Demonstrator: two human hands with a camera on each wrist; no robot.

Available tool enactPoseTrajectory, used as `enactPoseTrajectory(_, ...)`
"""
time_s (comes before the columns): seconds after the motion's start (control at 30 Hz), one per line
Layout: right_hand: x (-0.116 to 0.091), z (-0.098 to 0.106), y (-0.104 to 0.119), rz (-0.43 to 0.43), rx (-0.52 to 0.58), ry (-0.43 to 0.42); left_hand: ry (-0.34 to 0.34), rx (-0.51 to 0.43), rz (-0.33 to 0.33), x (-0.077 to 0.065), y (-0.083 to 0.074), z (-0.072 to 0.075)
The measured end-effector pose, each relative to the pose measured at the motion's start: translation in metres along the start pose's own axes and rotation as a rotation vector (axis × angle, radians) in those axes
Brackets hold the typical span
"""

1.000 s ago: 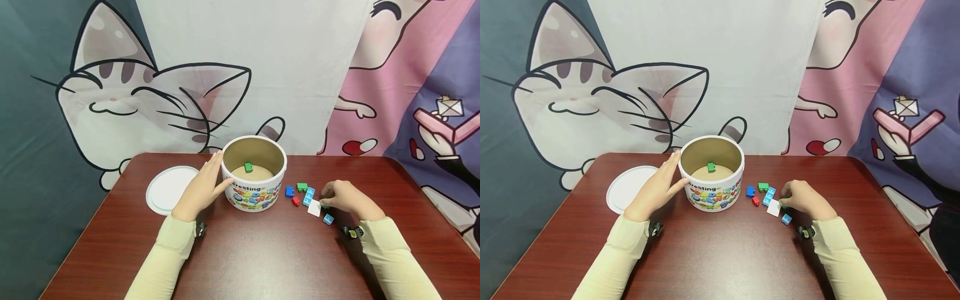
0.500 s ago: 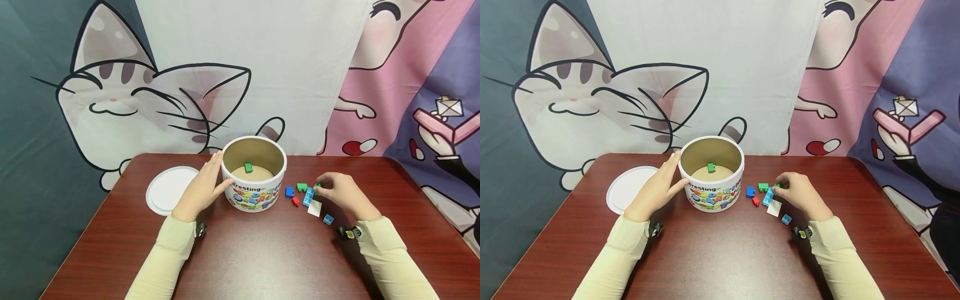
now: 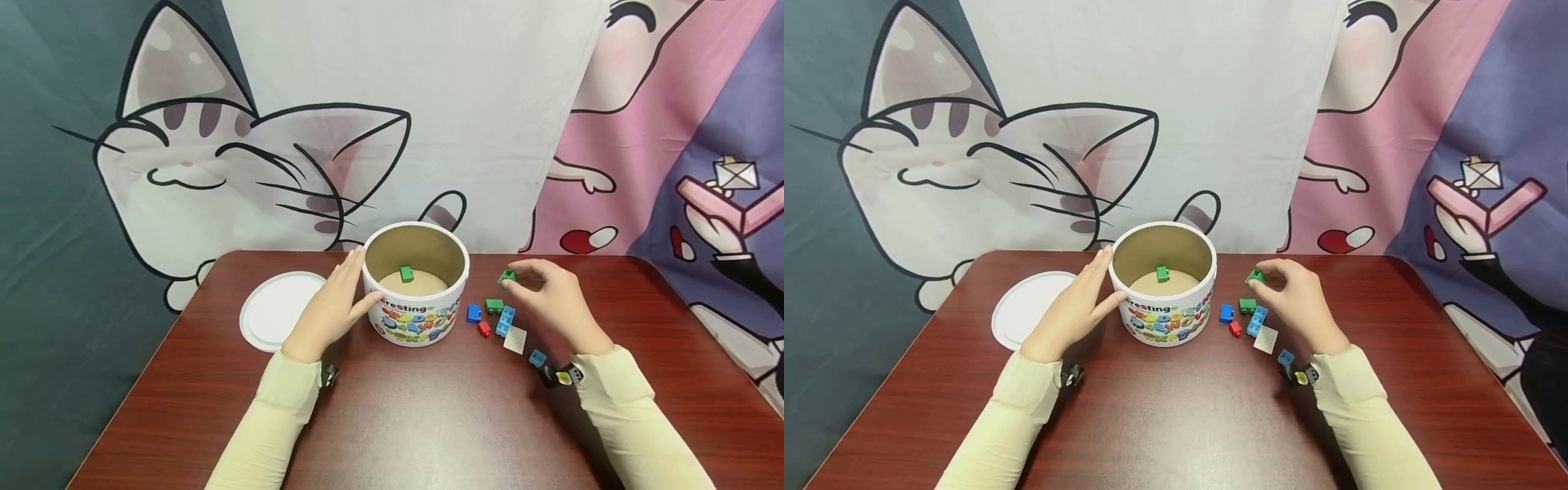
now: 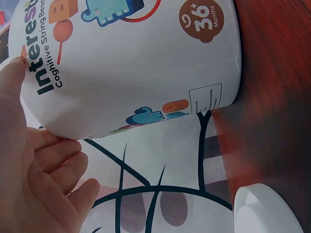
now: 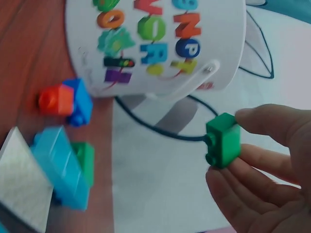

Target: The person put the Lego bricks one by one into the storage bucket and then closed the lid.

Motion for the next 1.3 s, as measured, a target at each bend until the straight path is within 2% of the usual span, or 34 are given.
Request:
enactPoseTrajectory(0.3,0.008,-0.005,0.029,0.062,0.132,-0.145,-0.003,0.004,-0.005,0.002,0.000,0.000)
enactPoseTrajectory(0.6,0.018,-0.017,0.057,0.092,0.261,-0.148,-0.013,-0.002,-0.011,0.003,0.000,0.000)
enactPoseTrajectory(0.83,0.031,-0.035,0.071,0.111,0.286,-0.101,-0.004,-0.004,0.002,0.001,0.000,0.001)
enactPoseTrajectory(1.0,0.042,-0.046,0.080,0.093,0.267,-0.019,0.000,-0.003,0.002,0.000,-0.001,0.002)
enactPoseTrajectory(1.13,0.050,-0.057,0.086,0.133,0.190,0.076,0.000,0.000,0.006,-0.001,-0.001,0.002)
enactPoseTrajectory(1.3,0.061,-0.072,0.088,0.215,0.041,0.186,0.002,0.000,0.012,-0.001,-0.001,0.001)
Point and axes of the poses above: each hand's wrist, its own x-axis towards the middle knuckle, its own z-axis out of the back of the hand, y = z × x, the point moved 1 cm from there along x, towards the middle knuckle, and after that the axes turned 12 degrees about -y, right-handed, at the moved point
